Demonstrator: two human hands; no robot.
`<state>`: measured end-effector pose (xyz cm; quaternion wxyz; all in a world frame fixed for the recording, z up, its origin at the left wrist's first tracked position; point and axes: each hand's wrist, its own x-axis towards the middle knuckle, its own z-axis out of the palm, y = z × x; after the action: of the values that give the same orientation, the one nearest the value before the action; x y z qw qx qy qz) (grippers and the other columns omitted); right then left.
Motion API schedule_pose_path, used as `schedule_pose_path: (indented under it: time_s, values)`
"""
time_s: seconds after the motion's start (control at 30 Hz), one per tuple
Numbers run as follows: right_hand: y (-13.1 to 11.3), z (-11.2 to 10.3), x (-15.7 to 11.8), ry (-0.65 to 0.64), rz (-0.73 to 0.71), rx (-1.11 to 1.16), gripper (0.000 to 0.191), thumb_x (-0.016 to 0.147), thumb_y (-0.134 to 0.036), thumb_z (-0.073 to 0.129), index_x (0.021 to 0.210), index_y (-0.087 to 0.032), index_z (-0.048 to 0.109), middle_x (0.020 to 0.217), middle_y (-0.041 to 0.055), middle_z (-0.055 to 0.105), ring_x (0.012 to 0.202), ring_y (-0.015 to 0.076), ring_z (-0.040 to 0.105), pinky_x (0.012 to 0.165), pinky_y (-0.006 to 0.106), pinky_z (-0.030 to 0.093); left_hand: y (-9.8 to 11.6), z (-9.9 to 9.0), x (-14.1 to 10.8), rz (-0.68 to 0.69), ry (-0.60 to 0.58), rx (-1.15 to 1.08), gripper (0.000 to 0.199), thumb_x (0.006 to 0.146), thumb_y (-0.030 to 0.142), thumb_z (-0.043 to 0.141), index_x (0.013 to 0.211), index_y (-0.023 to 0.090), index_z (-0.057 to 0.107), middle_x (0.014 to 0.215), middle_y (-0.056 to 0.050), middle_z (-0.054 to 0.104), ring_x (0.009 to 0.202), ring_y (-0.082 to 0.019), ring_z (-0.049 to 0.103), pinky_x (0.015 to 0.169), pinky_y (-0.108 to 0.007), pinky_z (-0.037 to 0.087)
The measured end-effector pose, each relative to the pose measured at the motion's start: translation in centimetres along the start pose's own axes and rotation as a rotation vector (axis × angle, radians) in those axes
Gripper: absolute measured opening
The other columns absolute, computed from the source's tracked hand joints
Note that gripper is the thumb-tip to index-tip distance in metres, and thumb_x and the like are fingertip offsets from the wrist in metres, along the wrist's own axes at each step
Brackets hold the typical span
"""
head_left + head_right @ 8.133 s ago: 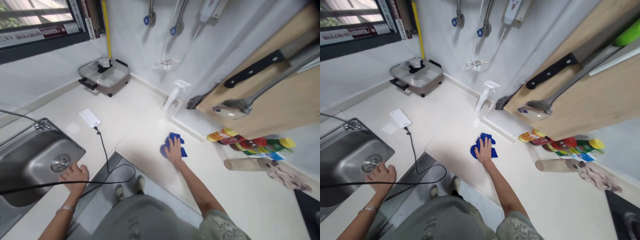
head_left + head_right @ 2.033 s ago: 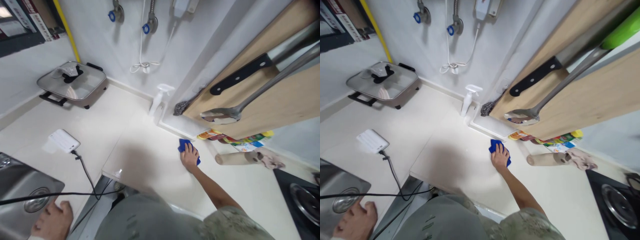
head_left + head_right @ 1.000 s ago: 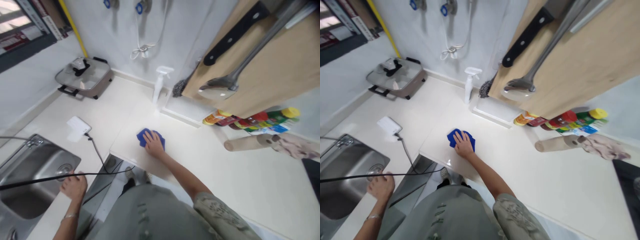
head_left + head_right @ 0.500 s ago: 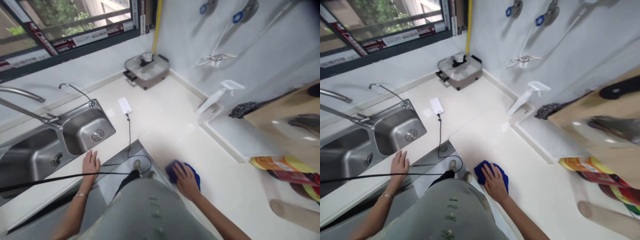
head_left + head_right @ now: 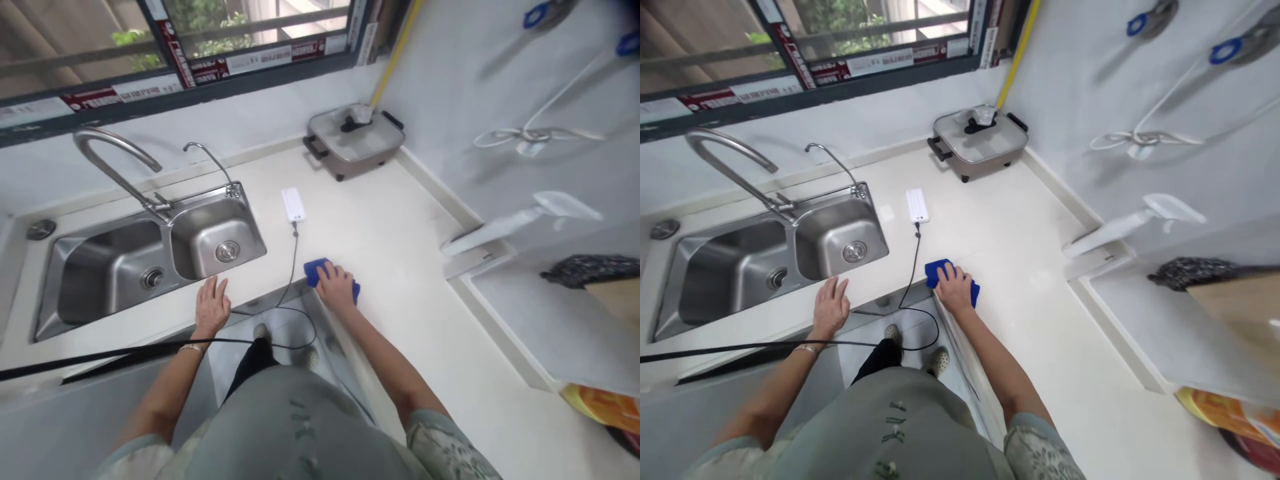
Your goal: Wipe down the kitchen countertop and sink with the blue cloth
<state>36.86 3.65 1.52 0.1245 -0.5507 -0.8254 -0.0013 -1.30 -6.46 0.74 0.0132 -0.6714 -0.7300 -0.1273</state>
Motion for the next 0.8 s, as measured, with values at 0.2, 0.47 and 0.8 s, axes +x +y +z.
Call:
schedule_pose_path:
  time_s: [0.2, 0.47, 0.8]
  values:
    - [2.9, -0.8, 3.6, 0.173, 0.536, 0.564, 0.035, 0.091, -0.042, 0.050, 0.096, -0.015, 0.072, 0.090, 0.0135, 0.071, 0.083, 0.0256, 0.060, 0.078, 0.038, 0.049, 0.0, 0.6, -0.6, -0.020, 0.035, -0.029, 0.053, 0.097, 0.026, 0.041, 0.146, 0.013, 0.056, 0.159, -0.021, 0.045, 0.153, -0.034, 0.034, 0.125, -0.055, 0.027]
    - [-8.5, -2.2, 12.6, 0.408, 0.572, 1.010, 0.048, 0.100, -0.058, 0.037, 0.099, -0.019, 0.065, 0.085, 0.0050, 0.069, 0.077, 0.0201, 0.064, 0.073, 0.034, 0.054, -0.3, 0.9, -1.3, 0.005, 0.073, -0.123, 0.051, 0.098, 0.025, 0.044, 0.146, 0.012, 0.055, 0.160, -0.023, 0.043, 0.154, -0.036, 0.033, 0.124, -0.057, 0.027]
    - [-19.7, 4.2, 4.2, 0.019, 0.009, -0.046, 0.047, 0.100, -0.028, 0.048, 0.143, -0.011, 0.057, 0.155, 0.0232, 0.046, 0.139, 0.0383, 0.038, 0.110, 0.054, 0.036, -5.8, 0.3, -3.0, 0.164, 0.184, -0.523, 0.035, 0.095, 0.013, 0.043, 0.120, 0.018, 0.068, 0.146, -0.014, 0.059, 0.149, -0.026, 0.042, 0.120, -0.051, 0.044]
